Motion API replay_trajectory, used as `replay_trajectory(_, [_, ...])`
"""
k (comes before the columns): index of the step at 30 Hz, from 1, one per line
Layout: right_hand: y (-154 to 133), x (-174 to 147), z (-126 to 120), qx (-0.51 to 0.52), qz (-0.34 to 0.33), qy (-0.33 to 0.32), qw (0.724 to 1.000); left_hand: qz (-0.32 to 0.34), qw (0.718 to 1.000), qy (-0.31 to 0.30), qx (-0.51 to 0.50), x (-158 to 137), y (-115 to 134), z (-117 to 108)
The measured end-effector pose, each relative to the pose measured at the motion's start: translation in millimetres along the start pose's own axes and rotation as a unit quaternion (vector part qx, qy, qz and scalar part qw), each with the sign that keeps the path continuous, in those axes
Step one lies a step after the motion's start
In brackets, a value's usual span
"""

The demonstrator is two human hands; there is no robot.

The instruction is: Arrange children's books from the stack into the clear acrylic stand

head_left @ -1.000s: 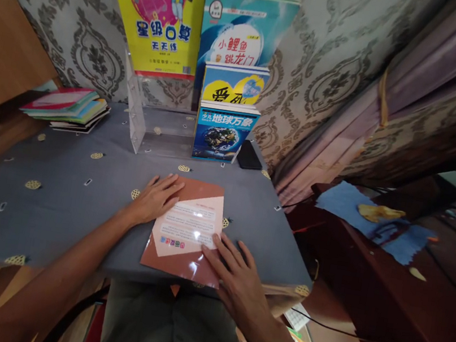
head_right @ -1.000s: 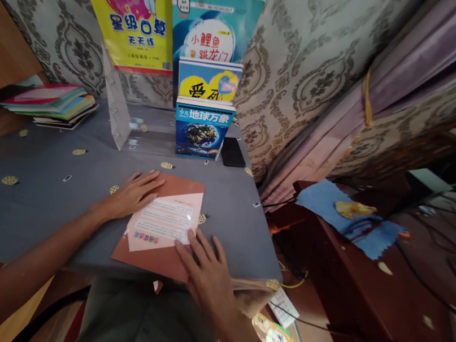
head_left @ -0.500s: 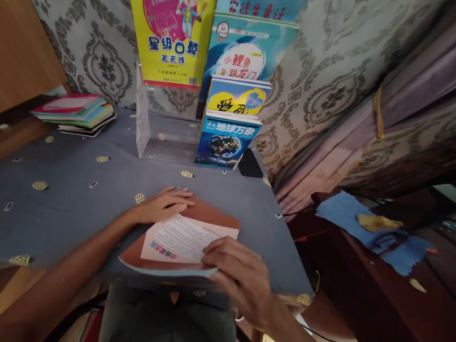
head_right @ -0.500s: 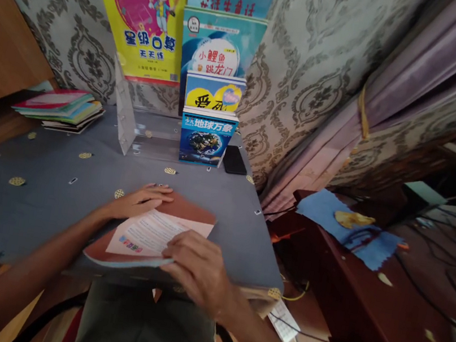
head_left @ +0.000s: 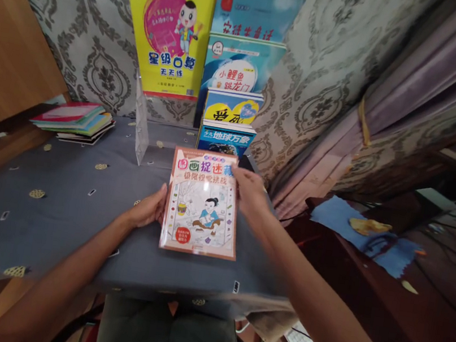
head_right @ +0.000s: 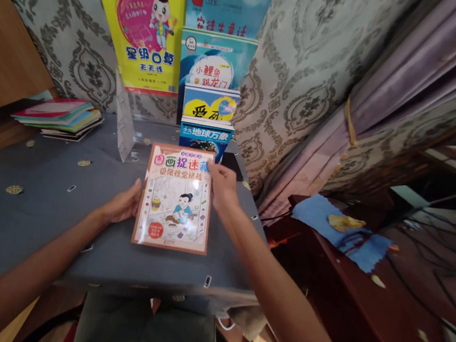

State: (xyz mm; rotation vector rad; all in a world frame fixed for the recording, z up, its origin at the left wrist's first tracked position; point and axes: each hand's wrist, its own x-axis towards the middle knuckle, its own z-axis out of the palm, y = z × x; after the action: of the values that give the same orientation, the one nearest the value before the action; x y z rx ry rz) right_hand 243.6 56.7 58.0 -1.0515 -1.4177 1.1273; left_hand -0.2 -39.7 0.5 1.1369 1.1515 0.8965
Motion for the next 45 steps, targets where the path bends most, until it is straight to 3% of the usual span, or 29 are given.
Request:
replay_trajectory(2, [27.4,2.2,0.6,-0.091,0.026,-0.006,0.995,-0.024,0.999,-0.026,-0.024,-0.5,4.2,-0.4])
replay_trajectory(5, [51.8,0.7,-0.3,-0.226,0.015,-0.001,0.974,-0.034,0.999,-0.023,-0.011,-0.7,7.9,0.1])
replay_trajectory(9, [58.2,0.3,-3.9,-0.279,-0.012,0.002,0.960,-0.027,0.998,-0.002,0.052,-0.4,6.9,-1.4])
replay_trajectory(11, [58.3,-0.4,-5.1,-0.296,-0.025,-0.001,0.955,-0.017,0.992,0.039,0.123,0.5,6.4,-5.2])
replay_trajectory(13, [59.0,-2.0,-5.1,-0.309,-0.034,-0.002,0.951,0.021,0.967,0.107,0.229,2.1,7.7,-9.4])
replay_trajectory(16, [59.7,-4.4,-3.5,-0.347,-0.039,-0.003,0.937,0.108,0.893,0.181,0.398,7.7,13.4,-12.1])
replay_trajectory(20, [56.8,-5.0,-3.6,-0.424,-0.013,-0.018,0.905,0.199,0.822,0.155,0.511,24.3,19.8,-7.9])
replay_trajectory(24, [52.6,-6.3,-10.0,-0.474,0.019,0.000,0.880,0.198,0.787,0.130,0.569,41.4,13.3,-4.1])
replay_trajectory(26, [50.0,-9.9,-11.1,-0.484,-0.020,0.031,0.874,0.195,0.782,0.136,0.577,45.4,7.8,-3.8])
replay_trajectory(28, [46.0,-15.8,-5.4,-0.479,-0.108,0.018,0.871,0.199,0.781,0.143,0.575,46.6,3.8,-4.8])
replay_trajectory(30, [41.4,-23.5,8.8,-0.464,-0.204,-0.074,0.859,0.202,0.782,0.145,0.571,46.6,2.1,-6.6])
replay_trajectory(33, [37.6,-35.0,38.3,-0.444,-0.293,-0.252,0.808,0.211,0.787,0.143,0.562,47.3,1.3,-10.0])
replay_trajectory(35, [39.7,-40.1,52.7,-0.451,-0.307,-0.301,0.782,0.218,0.791,0.142,0.554,48.6,0.2,-11.9])
replay_trajectory(38, [49.4,-40.2,53.6,-0.468,-0.293,-0.311,0.773,0.227,0.790,0.143,0.551,50.5,-2.9,-13.7])
replay_trajectory(45, [71.8,-15.0,2.6,-0.509,-0.209,-0.229,0.803,0.202,0.786,0.143,0.567,48.9,-0.2,-11.0])
